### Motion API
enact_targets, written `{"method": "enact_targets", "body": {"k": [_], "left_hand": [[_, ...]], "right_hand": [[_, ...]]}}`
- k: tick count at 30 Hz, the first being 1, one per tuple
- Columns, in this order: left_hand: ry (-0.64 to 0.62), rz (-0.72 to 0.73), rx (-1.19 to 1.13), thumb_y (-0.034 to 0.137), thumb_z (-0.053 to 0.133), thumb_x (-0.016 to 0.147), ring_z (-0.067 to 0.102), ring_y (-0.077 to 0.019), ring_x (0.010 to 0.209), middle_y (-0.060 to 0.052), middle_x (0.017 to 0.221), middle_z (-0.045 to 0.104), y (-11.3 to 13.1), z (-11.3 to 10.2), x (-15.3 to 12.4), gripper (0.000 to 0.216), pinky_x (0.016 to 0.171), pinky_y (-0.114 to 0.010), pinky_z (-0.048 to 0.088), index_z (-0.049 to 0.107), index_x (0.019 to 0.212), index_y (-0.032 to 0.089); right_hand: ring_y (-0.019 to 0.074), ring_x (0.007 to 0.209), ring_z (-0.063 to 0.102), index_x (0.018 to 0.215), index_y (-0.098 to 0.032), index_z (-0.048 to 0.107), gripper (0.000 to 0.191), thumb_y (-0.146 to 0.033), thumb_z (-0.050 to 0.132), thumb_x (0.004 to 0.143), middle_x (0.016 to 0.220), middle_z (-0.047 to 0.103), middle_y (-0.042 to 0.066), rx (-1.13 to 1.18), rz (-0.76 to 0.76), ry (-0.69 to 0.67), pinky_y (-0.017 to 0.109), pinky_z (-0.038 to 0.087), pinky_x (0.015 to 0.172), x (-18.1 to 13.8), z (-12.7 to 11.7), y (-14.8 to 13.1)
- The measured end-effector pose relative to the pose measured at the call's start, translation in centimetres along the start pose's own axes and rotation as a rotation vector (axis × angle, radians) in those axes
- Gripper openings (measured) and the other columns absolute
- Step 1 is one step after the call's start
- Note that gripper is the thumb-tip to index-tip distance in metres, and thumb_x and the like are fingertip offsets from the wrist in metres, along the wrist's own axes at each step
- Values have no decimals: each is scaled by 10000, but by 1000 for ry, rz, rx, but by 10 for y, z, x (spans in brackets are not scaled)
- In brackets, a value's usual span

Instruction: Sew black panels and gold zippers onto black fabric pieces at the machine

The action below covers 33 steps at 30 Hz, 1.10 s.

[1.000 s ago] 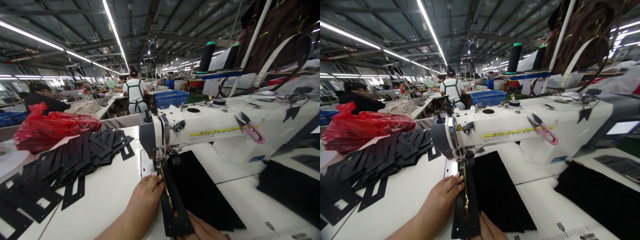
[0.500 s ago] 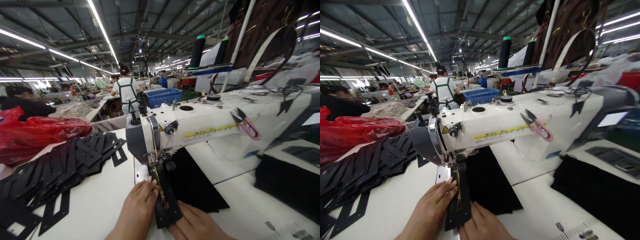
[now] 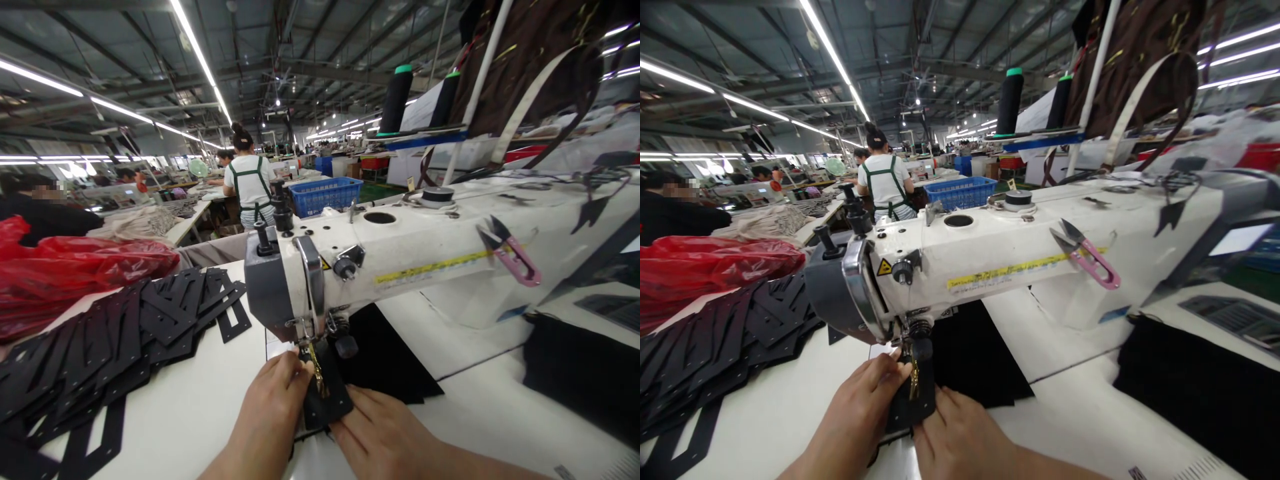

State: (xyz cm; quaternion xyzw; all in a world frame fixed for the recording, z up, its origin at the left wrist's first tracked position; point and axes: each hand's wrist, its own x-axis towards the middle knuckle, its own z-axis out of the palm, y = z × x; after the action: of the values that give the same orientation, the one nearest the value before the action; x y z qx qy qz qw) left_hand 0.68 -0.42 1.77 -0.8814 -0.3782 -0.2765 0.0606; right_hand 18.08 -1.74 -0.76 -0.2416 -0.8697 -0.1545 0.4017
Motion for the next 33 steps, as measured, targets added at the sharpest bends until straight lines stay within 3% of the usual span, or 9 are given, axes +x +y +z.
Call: {"method": "enact_targets", "body": {"k": [8, 12, 15, 18, 22, 28, 33], "left_hand": [[-8, 12, 86, 63, 403, 847, 597, -214, 790, -88, 867, 590, -7, 7, -4, 209, 673, -325, 549, 558, 954, 153], [-47, -47, 68, 23, 445, 778, 606, -219, 788, -96, 903, 613, -3, 6, -9, 240, 675, -333, 550, 569, 944, 145], [-75, -136, -8, 35, 494, 764, 610, -223, 834, -73, 927, 641, 5, -1, -9, 254, 739, -354, 541, 586, 966, 158], [-83, -257, -78, 67, 497, 804, 610, -217, 868, -53, 943, 657, 14, -9, -8, 199, 799, -374, 520, 607, 933, 172], [-67, -271, -59, 100, 466, 843, 603, -208, 889, -60, 968, 654, 19, -11, -11, 192, 811, -377, 511, 612, 946, 170], [-91, -202, -26, -1, 495, 686, 559, -254, 937, -119, 1017, 608, 16, -1, -19, 369, 861, -460, 466, 596, 1021, 115], [-142, -133, -4, 12, 441, 767, 541, -234, 848, -98, 921, 582, 18, -5, -14, 346, 756, -424, 490, 585, 1054, 140]], "right_hand": [[201, 659, 580, 724, -101, 642, 356, -43, 314, 852, 688, 639, 88, 47, -3, -87, 295, 486, 604, 6, -1, 6], [190, 686, 568, 803, -125, 621, 273, -96, 361, 880, 744, 639, 59, 140, 98, -114, 291, 477, 626, 7, -5, 5], [207, 738, 561, 887, -145, 607, 119, -152, 498, 839, 807, 624, 57, 153, 228, -210, 324, 472, 663, 13, -8, 6], [245, 808, 569, 956, -159, 597, 223, -212, 648, 745, 916, 615, 77, 128, 347, -352, 370, 469, 699, 25, -7, 12], [219, 798, 599, 866, -136, 599, 86, -125, 543, 801, 932, 616, 96, 216, 394, -561, 322, 464, 698, 42, -9, 21], [183, 741, 603, 826, -119, 595, 200, -4, 435, 795, 812, 636, 82, 269, 369, -574, 265, 449, 657, 45, -6, 36], [153, 695, 610, 776, -139, 618, 116, -69, 534, 738, 773, 662, 49, 314, 428, -545, 207, 446, 602, 34, 10, 54]]}}
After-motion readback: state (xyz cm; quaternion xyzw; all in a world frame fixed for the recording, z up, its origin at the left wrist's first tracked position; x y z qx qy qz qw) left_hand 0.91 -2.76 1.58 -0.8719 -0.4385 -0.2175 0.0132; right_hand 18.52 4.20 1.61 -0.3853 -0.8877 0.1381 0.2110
